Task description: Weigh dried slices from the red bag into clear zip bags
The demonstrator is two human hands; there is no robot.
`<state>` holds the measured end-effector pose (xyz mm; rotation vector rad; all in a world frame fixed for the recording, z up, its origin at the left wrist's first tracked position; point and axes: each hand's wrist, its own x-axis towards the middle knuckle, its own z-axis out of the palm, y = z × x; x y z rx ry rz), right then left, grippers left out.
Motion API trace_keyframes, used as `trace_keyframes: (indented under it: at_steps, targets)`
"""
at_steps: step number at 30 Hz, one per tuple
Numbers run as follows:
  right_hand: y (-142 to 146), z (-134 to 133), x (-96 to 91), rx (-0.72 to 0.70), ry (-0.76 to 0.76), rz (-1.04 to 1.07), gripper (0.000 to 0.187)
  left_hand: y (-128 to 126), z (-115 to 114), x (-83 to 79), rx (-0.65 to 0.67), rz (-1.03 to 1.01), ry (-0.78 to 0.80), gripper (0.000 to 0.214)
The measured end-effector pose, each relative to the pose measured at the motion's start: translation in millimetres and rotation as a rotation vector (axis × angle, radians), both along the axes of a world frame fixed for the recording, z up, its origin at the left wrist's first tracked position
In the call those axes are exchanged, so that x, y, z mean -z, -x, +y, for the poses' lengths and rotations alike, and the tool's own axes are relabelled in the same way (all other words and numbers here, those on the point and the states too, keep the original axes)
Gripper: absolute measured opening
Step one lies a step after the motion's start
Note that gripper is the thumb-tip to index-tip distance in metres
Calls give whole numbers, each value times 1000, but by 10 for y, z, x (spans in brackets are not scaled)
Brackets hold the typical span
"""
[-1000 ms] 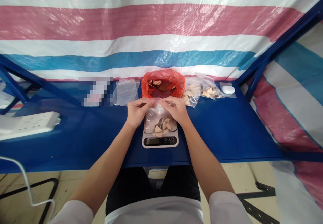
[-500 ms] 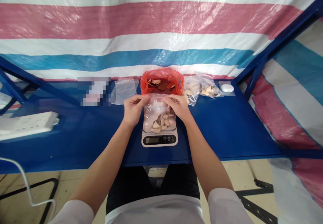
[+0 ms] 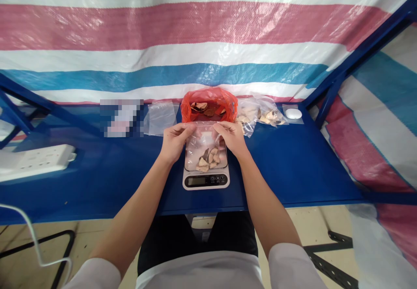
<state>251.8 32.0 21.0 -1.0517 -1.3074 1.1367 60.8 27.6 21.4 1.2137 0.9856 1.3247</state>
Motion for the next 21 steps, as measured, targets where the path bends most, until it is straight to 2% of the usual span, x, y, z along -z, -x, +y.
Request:
trace_keyframes:
  at_steps: [10,14,17,21]
  targets:
    - [15,-21,29,10,-75,-34,40,0,-6,5,4,31,33,29]
    - [8,-43,15,-8,24,26,42,-22,-6,-18,3,-9,54,29]
    - [9,-69,-36,-21,52,72,44,-84,-12,-146,19,-59,28,29]
    - [-44,-128,-116,-73,-20,70,43,-252,-23,-435,32,-117,21,31]
